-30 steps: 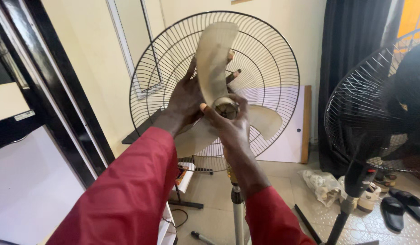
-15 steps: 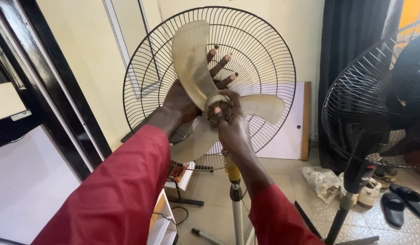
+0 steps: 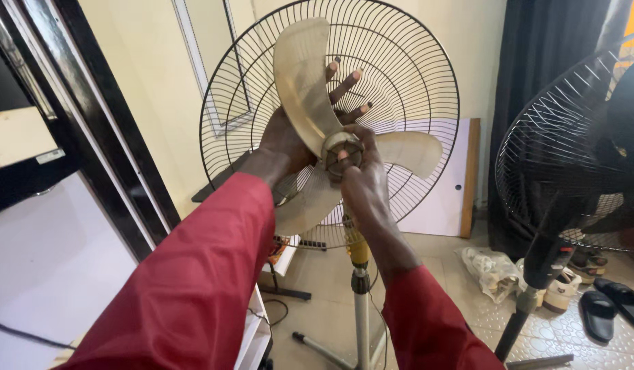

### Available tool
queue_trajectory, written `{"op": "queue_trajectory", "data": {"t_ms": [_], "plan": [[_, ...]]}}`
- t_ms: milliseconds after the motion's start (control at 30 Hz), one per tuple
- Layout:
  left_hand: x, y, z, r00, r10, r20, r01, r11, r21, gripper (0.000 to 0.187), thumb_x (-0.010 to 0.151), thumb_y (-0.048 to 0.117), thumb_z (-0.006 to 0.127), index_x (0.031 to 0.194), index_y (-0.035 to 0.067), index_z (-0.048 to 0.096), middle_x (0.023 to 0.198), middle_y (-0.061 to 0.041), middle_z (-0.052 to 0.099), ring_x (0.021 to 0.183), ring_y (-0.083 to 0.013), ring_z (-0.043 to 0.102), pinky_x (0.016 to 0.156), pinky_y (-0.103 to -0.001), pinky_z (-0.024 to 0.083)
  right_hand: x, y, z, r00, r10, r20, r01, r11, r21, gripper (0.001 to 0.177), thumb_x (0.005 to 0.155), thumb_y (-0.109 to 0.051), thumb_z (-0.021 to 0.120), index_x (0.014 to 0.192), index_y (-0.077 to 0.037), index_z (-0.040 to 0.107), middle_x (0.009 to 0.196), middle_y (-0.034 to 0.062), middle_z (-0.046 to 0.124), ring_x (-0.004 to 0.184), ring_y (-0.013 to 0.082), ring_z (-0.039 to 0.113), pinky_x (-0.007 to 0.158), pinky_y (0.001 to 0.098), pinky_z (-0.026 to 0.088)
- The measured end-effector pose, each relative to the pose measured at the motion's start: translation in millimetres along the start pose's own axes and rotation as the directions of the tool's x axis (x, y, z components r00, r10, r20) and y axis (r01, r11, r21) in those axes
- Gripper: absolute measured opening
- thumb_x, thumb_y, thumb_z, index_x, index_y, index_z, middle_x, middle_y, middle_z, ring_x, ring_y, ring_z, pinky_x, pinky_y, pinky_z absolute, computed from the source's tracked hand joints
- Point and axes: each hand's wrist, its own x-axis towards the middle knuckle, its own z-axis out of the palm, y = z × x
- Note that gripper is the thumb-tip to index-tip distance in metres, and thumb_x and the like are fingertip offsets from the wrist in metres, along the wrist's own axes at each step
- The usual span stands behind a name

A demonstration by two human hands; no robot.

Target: The person reassembles a standing electric fan by hand. They attach the fan blades to the motor hub, secure the blades with a nut, and then fit and tighten the front protective cage onto the fan head.

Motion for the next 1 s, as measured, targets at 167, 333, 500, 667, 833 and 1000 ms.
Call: {"op": "queue_trajectory", "data": {"t_ms": [167,333,500,667,833,1000], "plan": [[2.4,-2.2,-2.5,0.992,0.025,0.122,-0.033,0.998,0.059,0.054,0.112,0.045,0.028,0.158,0.021,0.014,0.166,-0.01,0.033,0.146,-0.0343,0.044,0.116,-0.049,0.045,-0.4,-7.0,-3.4,0.997,0.08,-0.008,-0.08,0.995,-0.064,0.062,0.086,0.015,0.039,0.132,-0.023,0.055,0.117,0.0083,0.067,0.095,0.0197,0.07,0.07,0.0326,0.061],[-3.7,-1.0,-6.0,0.994,0.057,0.092,-0.107,0.626,0.773,0.06,0.113,0.041,0.038,0.163,0.021,0.011,0.171,-0.013,0.032,0.154,-0.0358,0.038,0.12,-0.045,0.041,2.6,-10.1,-4.0,0.997,0.081,0.017,-0.08,0.993,-0.089,0.046,0.098,0.005,0.042,0.132,-0.023,0.058,0.116,0.0106,0.071,0.093,0.0201,0.07,0.07,0.0333,0.06],[-7.2,-5.1,-13.0,0.991,0.04,0.126,-0.058,0.987,0.147,0.063,0.112,0.044,0.04,0.163,0.028,0.007,0.174,-0.012,0.023,0.155,-0.0357,0.037,0.127,-0.048,0.041,4.1,-10.9,-9.1,0.996,0.045,0.074,-0.035,0.991,-0.132,0.064,0.084,0.017,0.038,0.13,-0.023,0.058,0.117,0.0093,0.071,0.097,0.0178,0.073,0.073,0.031,0.061],[-5.4,-11.1,-24.5,0.972,0.059,0.229,-0.1,0.98,0.171,0.063,0.113,0.057,0.032,0.166,0.029,0.014,0.177,-0.009,0.022,0.162,-0.0349,0.03,0.131,-0.049,0.031,3.8,-11.6,-11.0,0.997,0.005,0.082,0.019,0.959,-0.284,0.057,0.093,0.011,0.044,0.134,-0.025,0.057,0.119,0.0081,0.072,0.101,0.0156,0.072,0.079,0.0296,0.06],[-4.8,-15.4,-21.8,0.981,0.061,0.184,0.023,0.906,-0.422,0.066,0.109,0.065,0.023,0.166,0.032,0.018,0.175,-0.007,0.023,0.16,-0.036,0.025,0.132,-0.053,0.026,-1.0,-9.3,-20.0,0.98,-0.133,0.15,0.177,0.926,-0.335,0.061,0.094,0.008,0.048,0.143,-0.029,0.051,0.129,0.0094,0.066,0.107,0.0172,0.069,0.083,0.0291,0.058],[1.0,-0.6,-7.5,0.989,0.094,0.116,-0.147,0.745,0.651,0.067,0.106,0.067,0.03,0.165,0.036,0.022,0.175,-0.003,0.02,0.161,-0.0323,0.019,0.132,-0.054,0.02,-12.2,22.3,-30.7,0.998,-0.016,-0.055,0.021,0.996,0.082,0.077,0.094,0.005,0.061,0.154,-0.025,0.024,0.129,0.0233,0.063,0.109,0.027,0.071,0.09,0.0377,0.062]]}}
